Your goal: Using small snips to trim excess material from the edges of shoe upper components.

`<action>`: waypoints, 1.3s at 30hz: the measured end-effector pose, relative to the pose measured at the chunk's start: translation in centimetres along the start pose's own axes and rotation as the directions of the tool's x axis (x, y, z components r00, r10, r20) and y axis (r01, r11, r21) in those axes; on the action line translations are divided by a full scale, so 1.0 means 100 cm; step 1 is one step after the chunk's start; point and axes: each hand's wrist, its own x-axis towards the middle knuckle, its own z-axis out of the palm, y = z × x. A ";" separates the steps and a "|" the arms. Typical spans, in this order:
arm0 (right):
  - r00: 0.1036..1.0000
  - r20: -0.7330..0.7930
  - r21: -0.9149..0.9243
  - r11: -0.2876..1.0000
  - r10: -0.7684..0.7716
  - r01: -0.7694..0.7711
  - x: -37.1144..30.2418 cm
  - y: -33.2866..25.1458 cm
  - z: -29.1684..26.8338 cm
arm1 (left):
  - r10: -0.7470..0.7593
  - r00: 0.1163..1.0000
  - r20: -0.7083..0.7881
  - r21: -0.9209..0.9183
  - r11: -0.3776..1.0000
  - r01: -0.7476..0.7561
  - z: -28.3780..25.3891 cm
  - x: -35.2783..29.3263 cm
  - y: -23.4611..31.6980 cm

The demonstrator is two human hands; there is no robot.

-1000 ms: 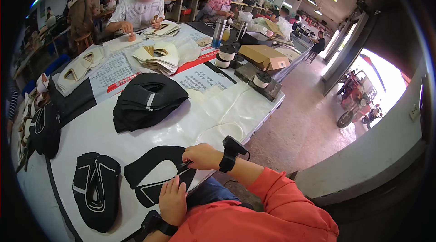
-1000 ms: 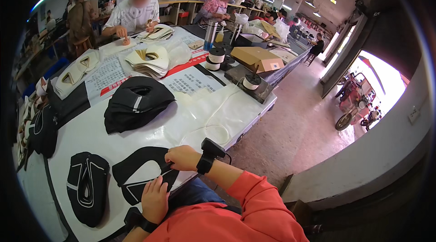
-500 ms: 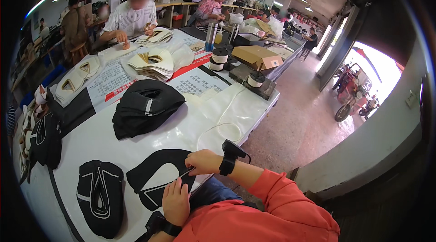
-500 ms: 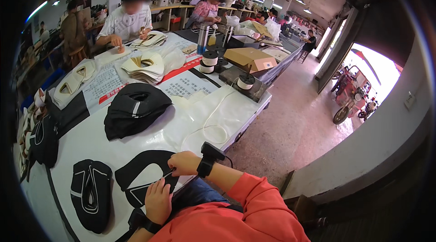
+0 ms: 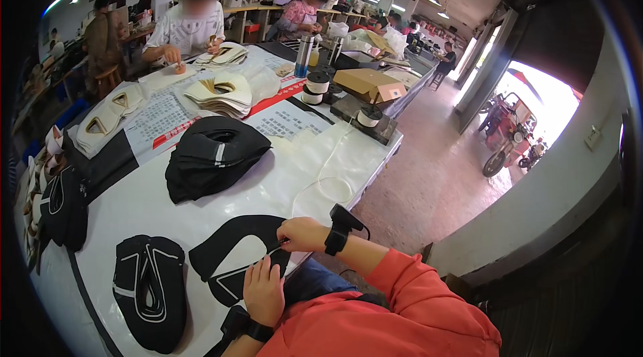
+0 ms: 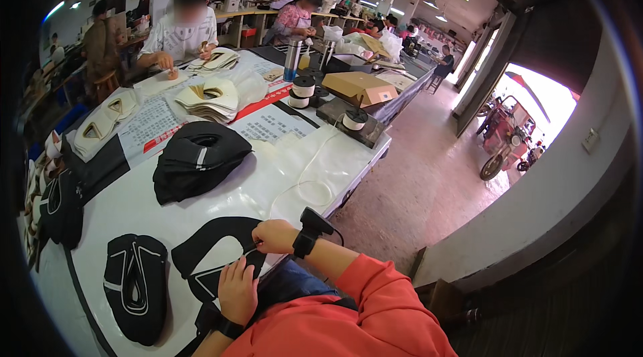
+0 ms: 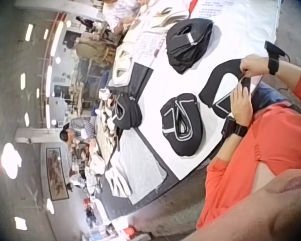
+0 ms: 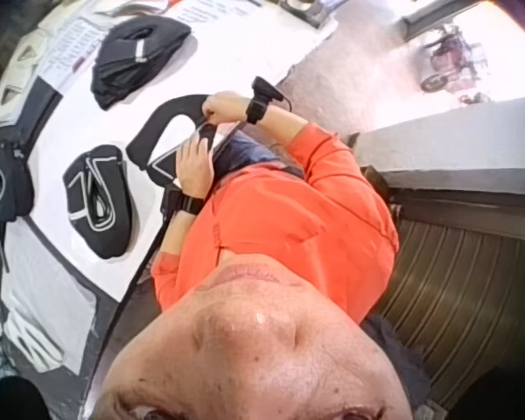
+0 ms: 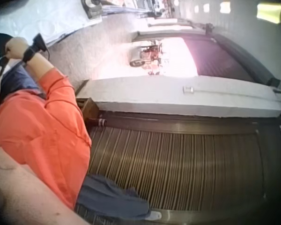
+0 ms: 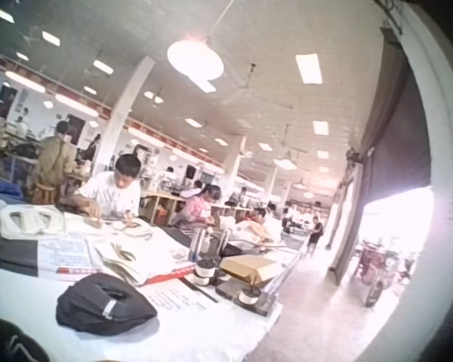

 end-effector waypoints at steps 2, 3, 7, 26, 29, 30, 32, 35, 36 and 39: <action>0.999 -0.026 0.012 1.000 0.021 -0.020 -0.002 0.000 0.000 | -0.007 1.000 0.007 0.001 1.000 0.007 0.000 0.000 0.001; 0.999 -0.029 0.011 1.000 0.023 -0.023 -0.002 -0.002 -0.001 | -0.004 1.000 0.006 0.000 1.000 0.004 0.000 0.000 0.001; 0.998 -0.015 0.007 0.998 0.068 -0.067 -0.004 -0.007 -0.005 | -0.018 1.000 0.000 0.015 1.000 0.018 0.002 -0.001 -0.001; 0.979 0.080 -0.016 0.982 -0.186 0.188 0.016 0.017 -0.001 | -0.059 0.996 0.060 0.026 0.998 0.057 -0.006 0.006 0.007; 0.973 0.033 0.036 0.973 -0.230 0.228 0.018 0.018 0.001 | -0.065 0.995 0.071 0.048 0.997 0.062 -0.009 0.008 0.009; 0.969 0.033 0.041 0.969 -0.243 0.242 0.019 0.019 0.001 | -0.069 0.995 0.072 0.052 0.996 0.065 -0.010 0.009 0.009; 0.964 0.011 0.093 0.960 -0.265 0.263 0.019 0.022 0.000 | -0.082 0.992 0.093 0.062 0.995 0.076 -0.011 0.010 0.010; 0.959 0.027 0.163 0.948 -0.283 0.275 0.018 0.024 -0.008 | -0.082 0.991 0.108 0.078 0.994 0.074 -0.012 0.015 0.012; 0.950 0.028 0.184 0.936 -0.310 0.300 0.018 0.026 -0.009 | -0.087 0.991 0.102 0.065 0.995 0.081 -0.012 0.014 0.012; 0.950 0.058 0.208 0.935 -0.306 0.288 0.020 0.030 -0.013 | -0.086 0.991 0.107 0.048 0.996 0.081 -0.011 0.013 0.012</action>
